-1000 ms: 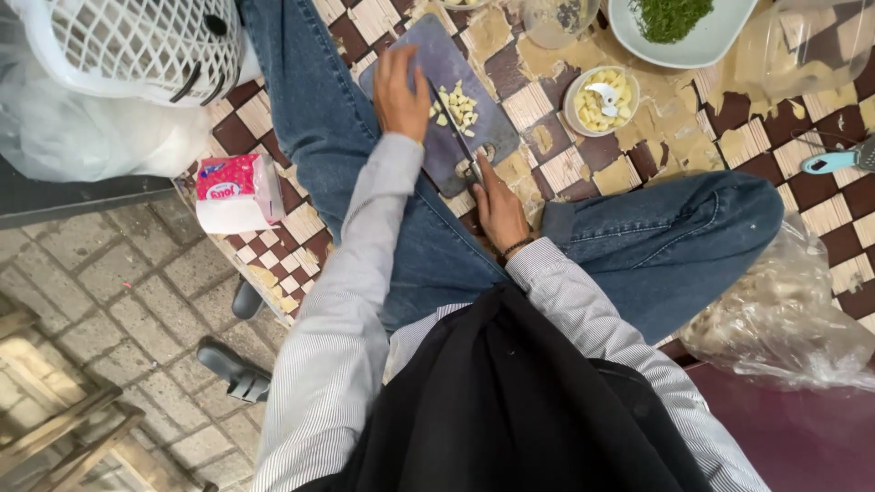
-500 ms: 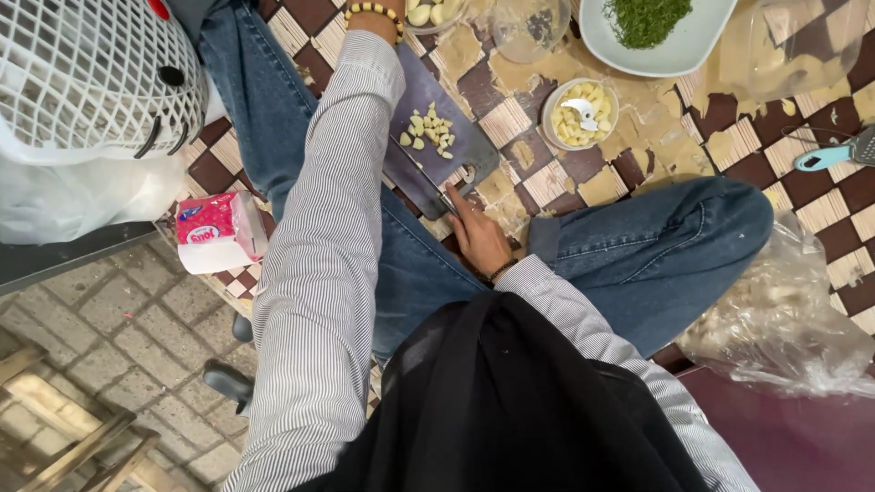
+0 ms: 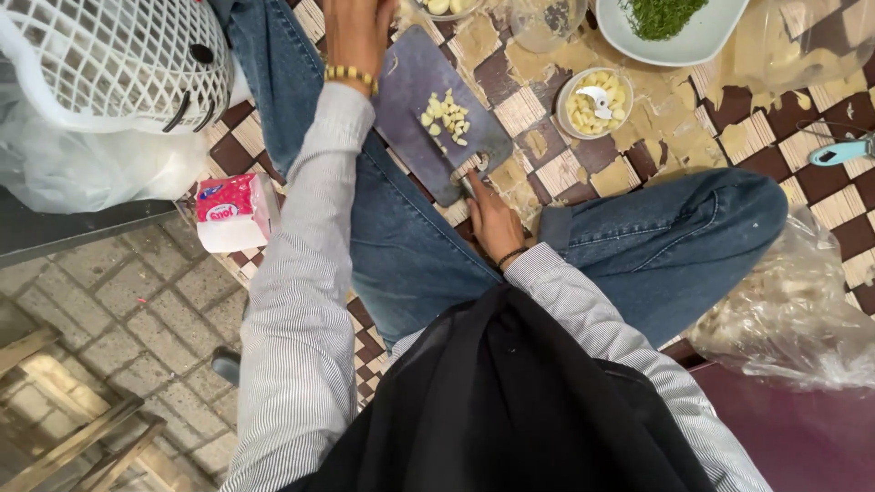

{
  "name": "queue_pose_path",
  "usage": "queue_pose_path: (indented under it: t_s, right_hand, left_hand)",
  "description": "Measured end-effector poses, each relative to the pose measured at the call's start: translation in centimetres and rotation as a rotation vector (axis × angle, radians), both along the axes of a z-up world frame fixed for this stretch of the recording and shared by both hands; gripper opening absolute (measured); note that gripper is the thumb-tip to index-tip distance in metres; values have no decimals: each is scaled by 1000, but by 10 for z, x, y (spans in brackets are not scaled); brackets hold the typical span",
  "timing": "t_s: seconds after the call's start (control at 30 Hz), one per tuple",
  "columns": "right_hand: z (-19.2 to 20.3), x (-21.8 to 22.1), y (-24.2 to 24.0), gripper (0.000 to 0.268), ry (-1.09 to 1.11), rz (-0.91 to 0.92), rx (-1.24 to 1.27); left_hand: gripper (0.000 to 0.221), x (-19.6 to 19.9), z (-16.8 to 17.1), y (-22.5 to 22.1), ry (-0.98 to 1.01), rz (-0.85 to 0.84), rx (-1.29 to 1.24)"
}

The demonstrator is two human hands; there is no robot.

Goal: Peeling, chopping, and mincing garlic using a knife and a manual pull-string food processor while sitting on the floor.

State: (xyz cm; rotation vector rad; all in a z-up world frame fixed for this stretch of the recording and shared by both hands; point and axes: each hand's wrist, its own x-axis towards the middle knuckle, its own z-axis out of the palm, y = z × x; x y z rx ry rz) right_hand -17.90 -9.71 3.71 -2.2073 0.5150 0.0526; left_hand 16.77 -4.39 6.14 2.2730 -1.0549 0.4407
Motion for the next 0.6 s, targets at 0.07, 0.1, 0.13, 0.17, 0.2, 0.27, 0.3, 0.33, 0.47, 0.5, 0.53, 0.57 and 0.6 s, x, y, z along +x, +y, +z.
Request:
queue_pose_path:
  t_s: [0.07,0.1,0.13,0.17,0.2,0.27,0.3,0.33,0.47,0.5,0.53,0.57,0.6]
  right_hand:
    - [-1,-1,-1,54,3,-31,26]
    - [-1,-3,0,54,14,-56,56]
    - [2,-2,0,54,13,-55,57]
    - [5,-2,1,54,4,-56,51]
    - [8,-1,2,53,-6,-58,45]
    - [8,-1,4,53,2,-54,51]
    - [8,-2,3,53,13,-59,56]
    - [0,-4,3,53,11,-57,51]
    - [-11,-10,5,52,69,-10,-20]
    - [-8,-10,5,52,75,3,-46]
    - [-2,-9,8,52,76,7,-44]
    - [4,-8,9,52,90,15,-56]
    - [10,-7,11,52,104,24,-68]
  left_hand:
    - [14,-30,-8,20,45,57,83]
    - [14,-47,-13,32,100,118,171]
    - [14,-59,-26,41,99,120,172]
    - [15,-72,-39,52,126,86,193]
    - [18,-84,-52,63,154,52,215]
    - [19,-107,-68,66,247,106,248]
    - [22,-118,-77,65,343,150,281]
    - [22,-123,-74,66,342,151,277]
    - [28,-135,-82,68,507,98,200]
    - [28,-136,-88,68,516,90,165]
    - [28,-136,-99,69,517,94,165]
    - [28,-137,-110,68,506,128,141]
    - [28,-137,-121,66,495,162,116]
